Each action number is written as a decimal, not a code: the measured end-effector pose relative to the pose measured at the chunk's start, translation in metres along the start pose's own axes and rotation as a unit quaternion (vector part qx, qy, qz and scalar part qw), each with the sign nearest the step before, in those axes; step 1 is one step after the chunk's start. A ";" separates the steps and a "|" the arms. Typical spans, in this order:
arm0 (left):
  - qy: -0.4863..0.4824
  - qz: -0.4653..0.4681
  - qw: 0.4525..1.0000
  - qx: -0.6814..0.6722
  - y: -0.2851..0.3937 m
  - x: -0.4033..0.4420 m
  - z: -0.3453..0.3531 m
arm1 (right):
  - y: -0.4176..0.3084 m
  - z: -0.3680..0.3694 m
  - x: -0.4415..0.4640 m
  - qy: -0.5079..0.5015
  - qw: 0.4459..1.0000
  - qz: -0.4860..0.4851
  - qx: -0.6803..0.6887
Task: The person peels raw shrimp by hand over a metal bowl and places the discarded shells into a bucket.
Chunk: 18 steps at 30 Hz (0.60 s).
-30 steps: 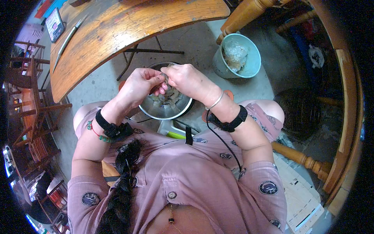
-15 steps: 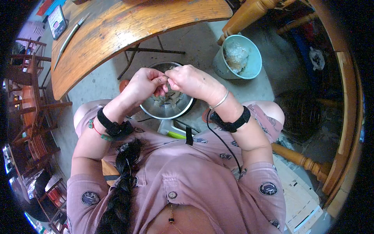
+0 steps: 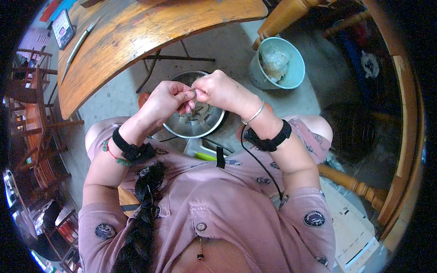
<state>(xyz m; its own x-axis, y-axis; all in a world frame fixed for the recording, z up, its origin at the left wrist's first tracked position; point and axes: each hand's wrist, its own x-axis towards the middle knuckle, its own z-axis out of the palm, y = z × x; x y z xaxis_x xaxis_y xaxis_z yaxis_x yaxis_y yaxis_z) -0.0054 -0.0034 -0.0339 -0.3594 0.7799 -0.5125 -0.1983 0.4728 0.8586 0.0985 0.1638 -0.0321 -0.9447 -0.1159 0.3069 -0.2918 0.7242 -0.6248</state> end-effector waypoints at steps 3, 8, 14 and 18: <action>0.000 0.003 0.999 -0.042 0.009 -0.002 -0.001 | -0.002 -0.010 0.002 0.008 0.999 0.025 0.022; -0.015 0.004 0.997 -0.074 0.012 -0.001 -0.004 | -0.010 -0.022 0.005 0.006 0.999 0.035 0.031; -0.014 0.018 1.000 -0.020 0.003 0.000 -0.003 | -0.009 -0.011 0.004 -0.029 0.999 0.008 -0.017; -0.003 0.005 1.000 -0.026 0.006 -0.003 0.002 | -0.014 -0.012 0.006 -0.021 0.999 0.030 0.000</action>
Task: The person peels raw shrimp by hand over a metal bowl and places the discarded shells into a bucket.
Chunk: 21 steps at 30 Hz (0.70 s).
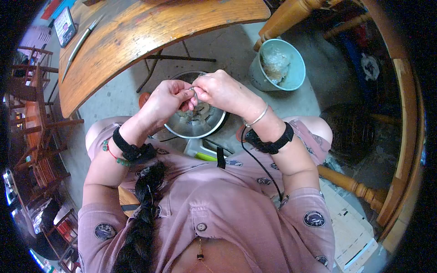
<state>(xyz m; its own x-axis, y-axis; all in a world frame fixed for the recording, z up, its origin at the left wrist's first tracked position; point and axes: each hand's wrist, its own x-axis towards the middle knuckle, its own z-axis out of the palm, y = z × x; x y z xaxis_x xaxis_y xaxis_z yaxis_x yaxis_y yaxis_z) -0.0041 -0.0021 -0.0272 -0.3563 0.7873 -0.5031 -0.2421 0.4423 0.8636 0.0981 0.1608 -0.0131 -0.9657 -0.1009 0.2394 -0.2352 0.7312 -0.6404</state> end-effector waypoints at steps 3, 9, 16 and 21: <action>0.002 0.002 1.000 -0.017 0.002 -0.002 0.004 | 0.003 0.002 0.000 0.016 0.998 0.044 0.031; 0.000 0.008 0.999 -0.050 0.009 -0.001 0.001 | -0.002 -0.011 -0.001 0.029 0.989 0.106 0.098; 0.022 0.031 0.999 -0.006 -0.001 0.004 0.000 | -0.004 -0.006 0.000 0.022 0.999 0.035 -0.003; 0.034 0.033 0.999 -0.012 0.001 0.001 0.004 | -0.001 0.001 0.000 0.041 0.998 0.046 -0.001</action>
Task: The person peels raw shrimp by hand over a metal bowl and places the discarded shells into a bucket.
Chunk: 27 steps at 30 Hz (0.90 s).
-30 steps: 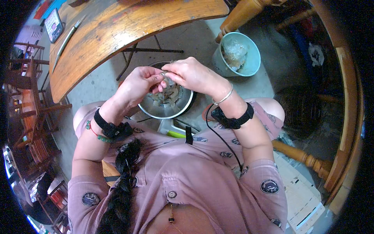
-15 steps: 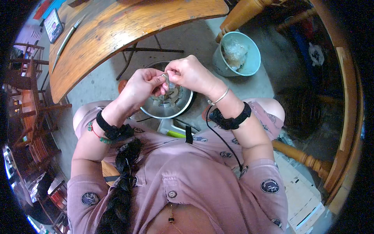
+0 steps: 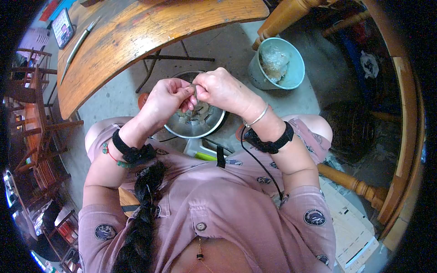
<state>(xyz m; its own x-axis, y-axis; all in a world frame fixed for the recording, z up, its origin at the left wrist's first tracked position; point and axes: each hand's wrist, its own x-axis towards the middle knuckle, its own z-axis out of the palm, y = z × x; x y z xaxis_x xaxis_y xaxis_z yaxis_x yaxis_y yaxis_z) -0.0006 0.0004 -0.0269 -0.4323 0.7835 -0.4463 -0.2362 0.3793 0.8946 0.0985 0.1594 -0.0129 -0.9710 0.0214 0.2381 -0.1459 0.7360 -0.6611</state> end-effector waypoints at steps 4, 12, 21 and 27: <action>0.001 -0.003 1.000 -0.022 0.001 0.000 -0.001 | -0.003 -0.004 0.000 0.005 0.998 0.037 0.043; -0.010 -0.012 0.997 -0.072 0.009 -0.003 0.000 | 0.004 -0.003 -0.002 -0.018 0.967 0.174 0.187; -0.004 -0.007 1.000 -0.029 0.006 0.000 -0.001 | -0.008 -0.010 0.001 -0.026 0.994 0.082 0.069; 0.003 -0.002 0.999 -0.040 0.009 -0.003 0.000 | -0.007 -0.004 -0.001 0.006 0.991 0.099 0.092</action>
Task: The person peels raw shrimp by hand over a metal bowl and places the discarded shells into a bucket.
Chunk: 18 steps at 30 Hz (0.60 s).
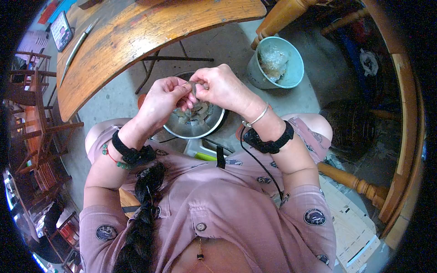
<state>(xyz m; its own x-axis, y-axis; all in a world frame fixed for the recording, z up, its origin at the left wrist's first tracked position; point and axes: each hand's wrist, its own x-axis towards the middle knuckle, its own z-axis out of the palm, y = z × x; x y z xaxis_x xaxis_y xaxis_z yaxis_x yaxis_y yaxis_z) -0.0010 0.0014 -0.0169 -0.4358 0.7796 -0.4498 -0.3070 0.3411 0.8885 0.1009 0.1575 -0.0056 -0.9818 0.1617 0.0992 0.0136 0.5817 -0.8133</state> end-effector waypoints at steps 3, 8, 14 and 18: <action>-0.003 0.002 1.000 -0.007 0.001 0.000 -0.001 | -0.001 -0.001 0.000 0.010 1.000 0.019 0.016; -0.008 0.003 0.999 -0.044 0.005 -0.002 -0.001 | 0.004 0.001 0.000 0.013 0.995 0.059 0.076; 0.005 0.035 0.996 -0.077 0.003 -0.001 -0.002 | 0.000 -0.004 0.000 0.012 0.987 0.082 0.139; 0.000 0.037 0.995 -0.089 0.003 0.000 -0.004 | 0.000 -0.008 0.000 -0.025 0.979 0.108 0.173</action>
<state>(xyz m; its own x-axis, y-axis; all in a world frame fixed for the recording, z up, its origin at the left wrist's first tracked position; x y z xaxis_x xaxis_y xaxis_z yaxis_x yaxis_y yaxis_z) -0.0050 0.0004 -0.0142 -0.4628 0.7987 -0.3845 -0.4195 0.1848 0.8887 0.1021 0.1639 -0.0012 -0.9712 0.2072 -0.1174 0.1654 0.2323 -0.9585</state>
